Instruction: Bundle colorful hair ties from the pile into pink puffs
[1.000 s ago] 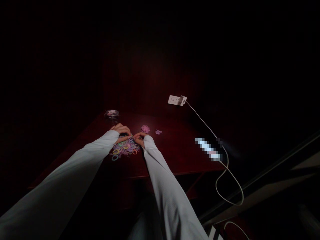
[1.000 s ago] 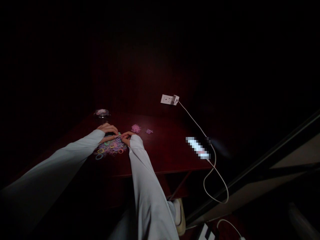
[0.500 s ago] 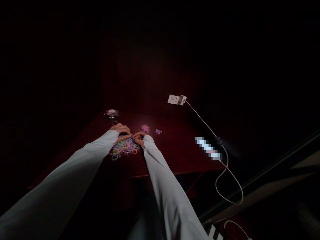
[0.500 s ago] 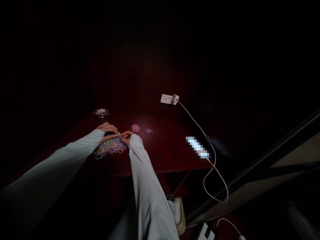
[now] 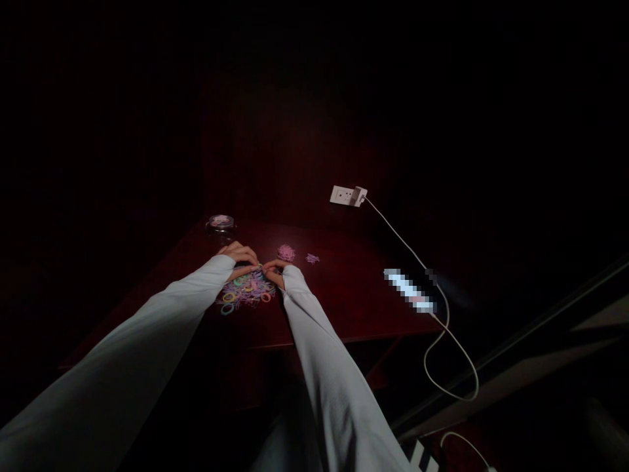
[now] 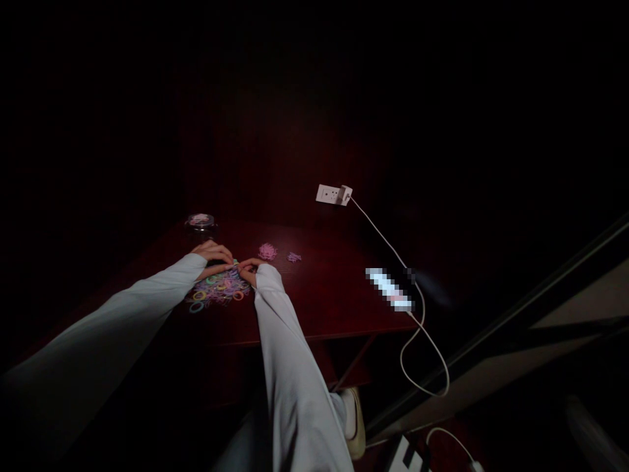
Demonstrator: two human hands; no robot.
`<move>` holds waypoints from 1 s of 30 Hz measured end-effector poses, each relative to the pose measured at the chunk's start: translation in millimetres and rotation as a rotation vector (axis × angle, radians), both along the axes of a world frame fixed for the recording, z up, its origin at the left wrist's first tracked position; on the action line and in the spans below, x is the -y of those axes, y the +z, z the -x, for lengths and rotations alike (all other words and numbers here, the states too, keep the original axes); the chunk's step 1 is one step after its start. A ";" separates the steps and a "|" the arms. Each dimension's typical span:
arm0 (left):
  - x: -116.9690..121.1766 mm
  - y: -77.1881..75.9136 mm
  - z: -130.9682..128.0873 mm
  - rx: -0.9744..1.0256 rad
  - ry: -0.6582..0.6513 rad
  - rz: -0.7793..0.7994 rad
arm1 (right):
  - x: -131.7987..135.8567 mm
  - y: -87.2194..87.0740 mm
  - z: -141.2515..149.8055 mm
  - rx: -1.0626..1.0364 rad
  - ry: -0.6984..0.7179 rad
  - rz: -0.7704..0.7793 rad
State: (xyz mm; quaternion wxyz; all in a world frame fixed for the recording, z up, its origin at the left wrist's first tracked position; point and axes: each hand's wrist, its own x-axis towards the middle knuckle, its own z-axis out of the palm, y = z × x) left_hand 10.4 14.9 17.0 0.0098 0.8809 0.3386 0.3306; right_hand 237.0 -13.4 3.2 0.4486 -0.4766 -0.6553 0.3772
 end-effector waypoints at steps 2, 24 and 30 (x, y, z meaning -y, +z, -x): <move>0.2 0.1 0.2 0.000 -0.001 0.008 | 1.6 1.3 -0.7 0.018 -0.017 0.001; -0.7 -0.1 1.4 -0.032 -0.001 -0.002 | 2.5 2.8 -2.5 0.042 0.037 0.026; -1.3 0.4 2.0 -0.032 -0.012 -0.005 | 1.5 1.6 -3.4 0.073 0.032 0.015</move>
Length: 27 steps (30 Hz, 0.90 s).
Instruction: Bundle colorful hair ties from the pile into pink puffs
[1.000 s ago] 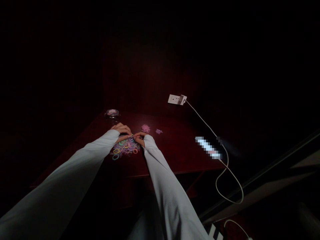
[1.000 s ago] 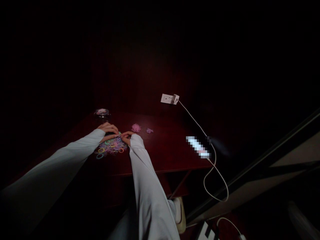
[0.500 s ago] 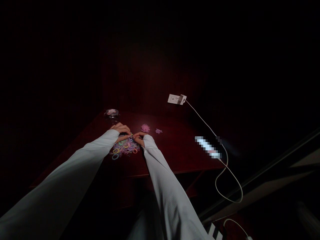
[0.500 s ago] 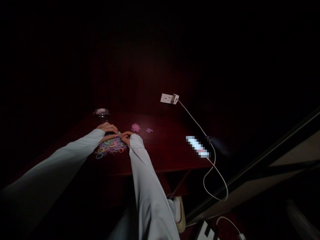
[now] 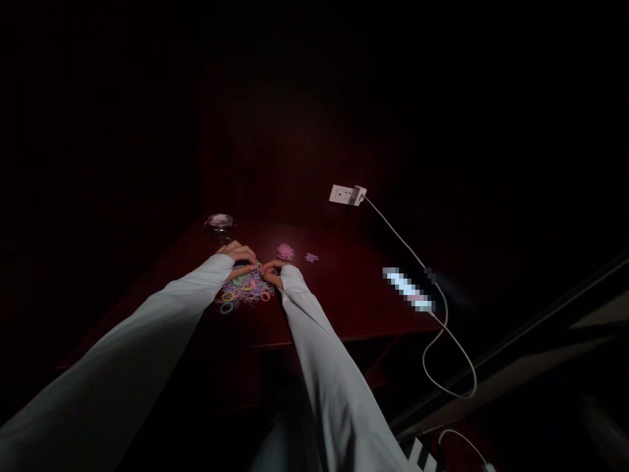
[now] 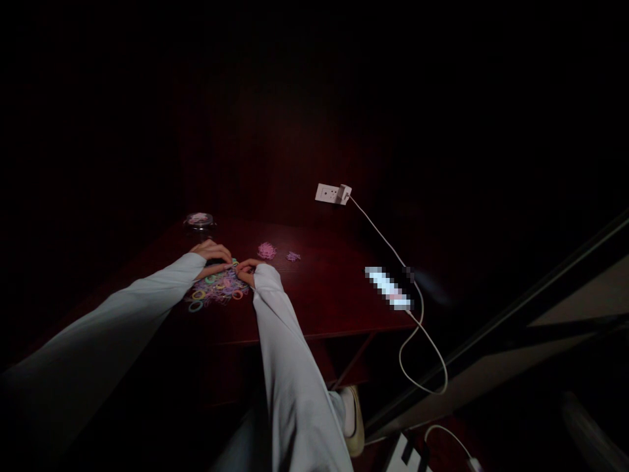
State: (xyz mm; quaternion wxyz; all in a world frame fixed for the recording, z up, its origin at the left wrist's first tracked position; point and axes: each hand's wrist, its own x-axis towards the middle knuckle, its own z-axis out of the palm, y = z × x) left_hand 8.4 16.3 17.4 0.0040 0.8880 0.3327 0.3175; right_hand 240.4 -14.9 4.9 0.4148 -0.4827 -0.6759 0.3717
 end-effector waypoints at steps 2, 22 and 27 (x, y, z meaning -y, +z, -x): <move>0.5 0.6 0.2 -0.012 0.006 0.004 | -0.1 -0.6 -0.1 -0.002 0.002 0.005; 6.9 3.7 -1.9 -0.024 0.022 -0.003 | 6.6 7.5 0.1 0.076 -0.037 0.003; 4.9 1.8 -1.1 -0.024 0.024 -0.007 | 7.8 9.8 1.4 0.071 -0.038 0.007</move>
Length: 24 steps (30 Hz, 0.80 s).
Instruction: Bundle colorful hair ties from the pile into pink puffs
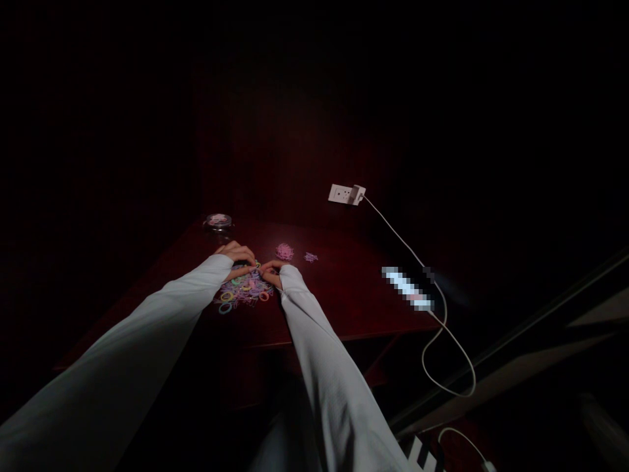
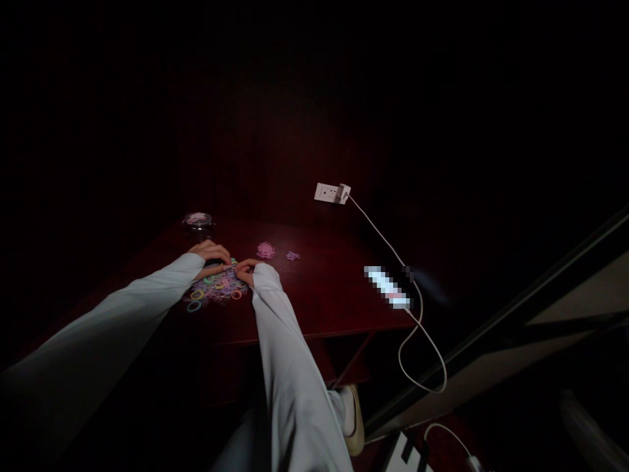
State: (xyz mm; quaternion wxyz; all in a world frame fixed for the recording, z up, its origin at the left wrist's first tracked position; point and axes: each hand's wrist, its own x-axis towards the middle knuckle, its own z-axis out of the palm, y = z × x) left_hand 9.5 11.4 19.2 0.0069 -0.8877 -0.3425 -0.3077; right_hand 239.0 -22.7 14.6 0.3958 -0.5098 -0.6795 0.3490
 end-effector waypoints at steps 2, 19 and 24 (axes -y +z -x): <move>-0.6 -0.6 0.3 -0.002 -0.004 -0.004 | 0.4 0.6 -0.1 0.005 0.002 0.000; -1.0 1.2 1.9 0.007 -0.020 0.024 | 2.0 1.6 -0.5 -0.062 0.029 0.014; 0.3 2.6 1.8 0.009 -0.027 0.030 | 6.1 4.2 -0.6 -0.033 0.008 -0.001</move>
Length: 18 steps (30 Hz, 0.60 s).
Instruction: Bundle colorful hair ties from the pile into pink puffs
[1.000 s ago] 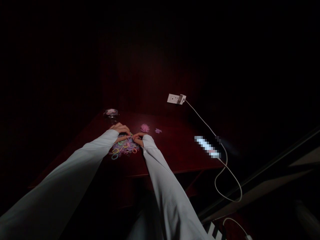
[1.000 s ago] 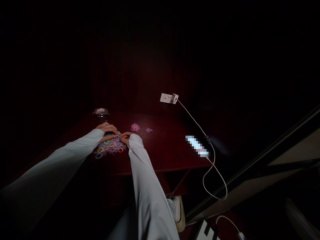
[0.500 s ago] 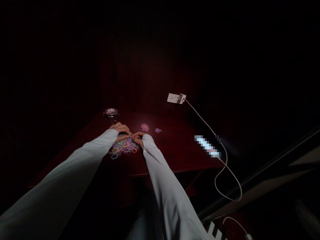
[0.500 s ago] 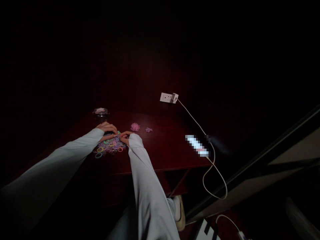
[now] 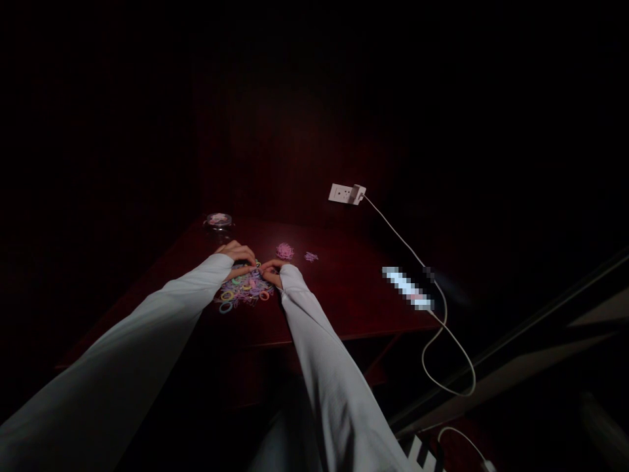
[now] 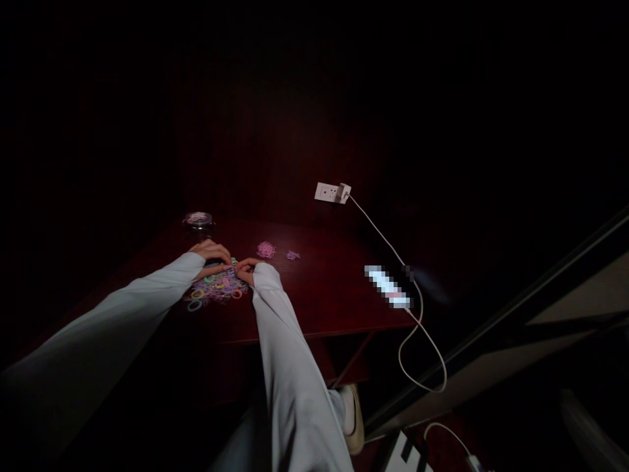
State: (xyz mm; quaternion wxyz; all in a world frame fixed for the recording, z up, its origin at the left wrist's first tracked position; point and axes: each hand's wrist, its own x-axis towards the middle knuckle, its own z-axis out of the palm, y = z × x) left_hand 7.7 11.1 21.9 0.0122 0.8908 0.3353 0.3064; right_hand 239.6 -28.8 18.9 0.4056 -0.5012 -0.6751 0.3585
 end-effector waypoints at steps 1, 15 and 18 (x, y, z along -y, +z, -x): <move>0.0 0.0 0.0 0.001 -0.002 0.001 | 0.1 -0.3 0.4 0.006 -0.006 -0.001; -0.4 -0.6 0.4 0.003 -0.005 0.007 | 1.8 13.6 -9.4 0.430 -0.517 -0.033; -0.4 0.6 0.9 -0.004 -0.015 0.017 | 3.5 11.1 -2.0 0.540 -0.477 -0.028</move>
